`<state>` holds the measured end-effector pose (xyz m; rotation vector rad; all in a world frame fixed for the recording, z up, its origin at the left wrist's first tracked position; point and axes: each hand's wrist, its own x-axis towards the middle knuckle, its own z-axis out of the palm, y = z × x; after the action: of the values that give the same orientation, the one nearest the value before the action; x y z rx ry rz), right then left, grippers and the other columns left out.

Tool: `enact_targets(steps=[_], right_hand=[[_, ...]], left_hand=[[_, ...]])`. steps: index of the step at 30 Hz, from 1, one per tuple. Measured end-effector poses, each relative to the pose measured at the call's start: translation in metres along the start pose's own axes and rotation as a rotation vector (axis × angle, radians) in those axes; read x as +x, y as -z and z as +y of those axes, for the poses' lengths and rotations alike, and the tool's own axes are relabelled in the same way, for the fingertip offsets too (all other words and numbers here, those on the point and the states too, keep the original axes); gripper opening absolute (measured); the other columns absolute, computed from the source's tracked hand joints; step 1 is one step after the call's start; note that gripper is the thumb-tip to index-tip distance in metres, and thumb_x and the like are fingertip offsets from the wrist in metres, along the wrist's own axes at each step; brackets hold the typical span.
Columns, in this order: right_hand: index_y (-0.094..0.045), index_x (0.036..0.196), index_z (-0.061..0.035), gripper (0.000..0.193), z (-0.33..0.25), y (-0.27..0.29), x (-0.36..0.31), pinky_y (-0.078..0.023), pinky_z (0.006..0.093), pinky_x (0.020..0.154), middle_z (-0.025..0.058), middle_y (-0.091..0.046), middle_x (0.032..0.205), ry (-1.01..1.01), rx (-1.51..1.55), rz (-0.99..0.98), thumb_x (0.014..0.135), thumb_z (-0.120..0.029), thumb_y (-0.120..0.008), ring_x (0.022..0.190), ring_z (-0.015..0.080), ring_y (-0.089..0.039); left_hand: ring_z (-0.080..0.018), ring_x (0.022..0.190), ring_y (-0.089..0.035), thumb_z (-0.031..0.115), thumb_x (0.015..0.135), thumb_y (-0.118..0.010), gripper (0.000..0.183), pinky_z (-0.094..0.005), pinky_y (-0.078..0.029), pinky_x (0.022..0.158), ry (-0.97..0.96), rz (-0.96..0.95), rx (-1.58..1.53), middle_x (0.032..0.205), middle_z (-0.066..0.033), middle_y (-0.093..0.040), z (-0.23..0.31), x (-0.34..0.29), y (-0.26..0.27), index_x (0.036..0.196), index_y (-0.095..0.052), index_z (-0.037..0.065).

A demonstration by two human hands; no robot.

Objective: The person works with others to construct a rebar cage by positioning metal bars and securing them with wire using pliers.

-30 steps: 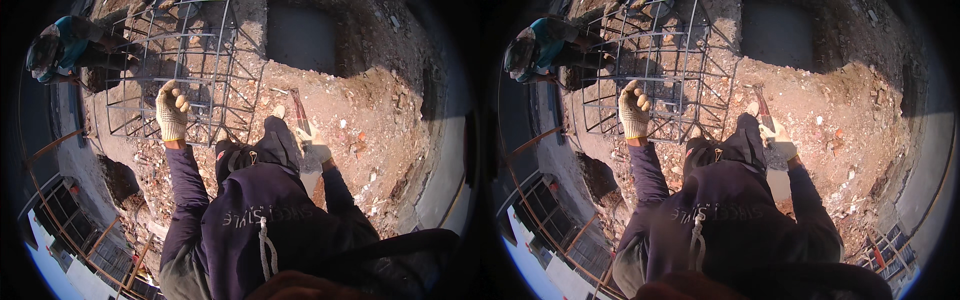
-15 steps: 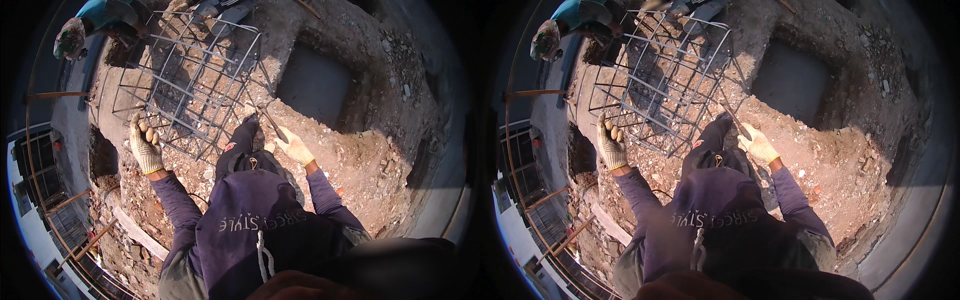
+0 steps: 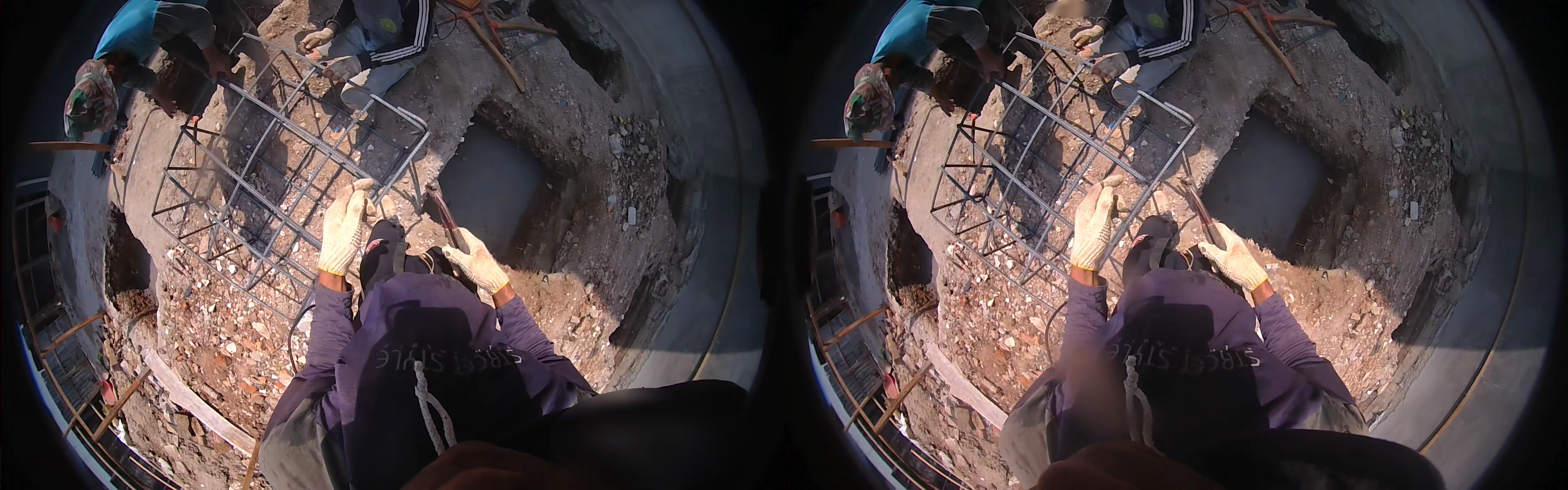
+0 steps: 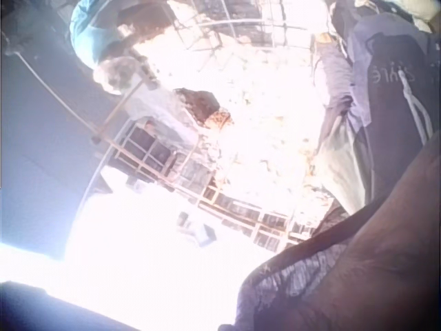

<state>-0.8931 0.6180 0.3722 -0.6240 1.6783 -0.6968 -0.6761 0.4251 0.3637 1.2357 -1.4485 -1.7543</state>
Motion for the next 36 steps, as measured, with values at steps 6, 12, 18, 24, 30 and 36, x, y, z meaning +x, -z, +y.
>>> enact_targets(steps=[6, 12, 18, 24, 30, 36], right_hand=[[-0.051, 0.107, -0.0124, 0.018, -0.051, 0.035, 0.068, -0.053, 0.0331, 0.06, 0.0007, -0.053, 0.084, -0.018, 1.045, -0.043, 0.096, -0.007, -0.065, 0.072, 0.015, -0.059], [-0.053, 0.12, -0.007, 0.029, -0.094, 0.063, 0.12, -0.058, 0.0301, 0.061, 0.008, -0.066, 0.1, 0.036, 0.83, -0.053, 0.096, -0.014, -0.068, 0.074, 0.0163, -0.068], [-0.054, 0.111, -0.007, 0.023, -0.153, 0.121, 0.199, -0.051, 0.0241, 0.051, 0.0038, -0.063, 0.088, 0.083, 0.63, -0.299, 0.1, -0.024, -0.064, 0.066, 0.0113, -0.065], [-0.056, 0.118, -0.0067, 0.029, -0.19, 0.222, 0.336, -0.05, 0.0254, 0.075, -0.0012, -0.061, 0.099, 0.108, 0.501, -0.457, 0.094, -0.015, -0.071, 0.088, 0.0064, -0.057], [-0.057, 0.126, -0.0052, 0.032, -0.209, 0.339, 0.443, -0.054, 0.0326, 0.069, -0.0015, -0.063, 0.093, 0.946, -0.753, -0.348, 0.096, -0.013, -0.066, 0.083, 0.0123, -0.063], [-0.054, 0.123, -0.005, 0.035, -0.325, 0.438, 0.488, -0.051, 0.0284, 0.073, -0.0021, -0.057, 0.098, 0.179, 0.61, -0.511, 0.093, -0.016, -0.07, 0.085, 0.0089, -0.058]], left_hand=[[-0.0069, 0.072, -0.053, 0.021, 0.104, -0.05, 0.031, -0.0242, -0.045, 0.068, 0.037, -0.239, -0.067, 0.08, 0.0007, -0.058, 0.066, 0.052, -0.061, 0.124, -0.066, 0.003], [-0.005, 0.07, -0.048, 0.026, 0.107, -0.048, 0.034, -0.0213, -0.042, 0.064, 0.078, -0.17, -0.227, 0.079, 0.0025, -0.054, 0.094, 0.101, -0.11, 0.125, -0.063, 0.002], [-0.0082, 0.061, -0.041, 0.03, 0.108, -0.05, 0.038, -0.026, -0.042, 0.059, 0.052, -0.001, -0.692, 0.071, 0.0015, -0.043, 0.099, 0.2, -0.151, 0.131, -0.051, -0.001], [-0.0131, 0.063, -0.045, 0.031, 0.108, -0.05, 0.042, -0.0307, -0.044, 0.061, 0.014, 0.217, -0.774, 0.07, -0.0014, -0.043, 0.127, 0.34, -0.212, 0.131, -0.047, -0.003], [-0.0181, 0.075, -0.058, 0.028, 0.106, -0.048, 0.04, -0.0301, -0.049, 0.071, 0.179, 0.484, -0.413, 0.075, -0.0055, -0.054, 0.221, 0.473, -0.296, 0.128, -0.048, -0.006], [-0.0206, 0.092, -0.067, 0.021, 0.105, -0.045, 0.037, -0.0293, -0.052, 0.084, 0.144, 0.391, -0.062, 0.102, -0.0173, -0.071, 0.262, 0.536, -0.323, 0.126, -0.056, -0.009]])
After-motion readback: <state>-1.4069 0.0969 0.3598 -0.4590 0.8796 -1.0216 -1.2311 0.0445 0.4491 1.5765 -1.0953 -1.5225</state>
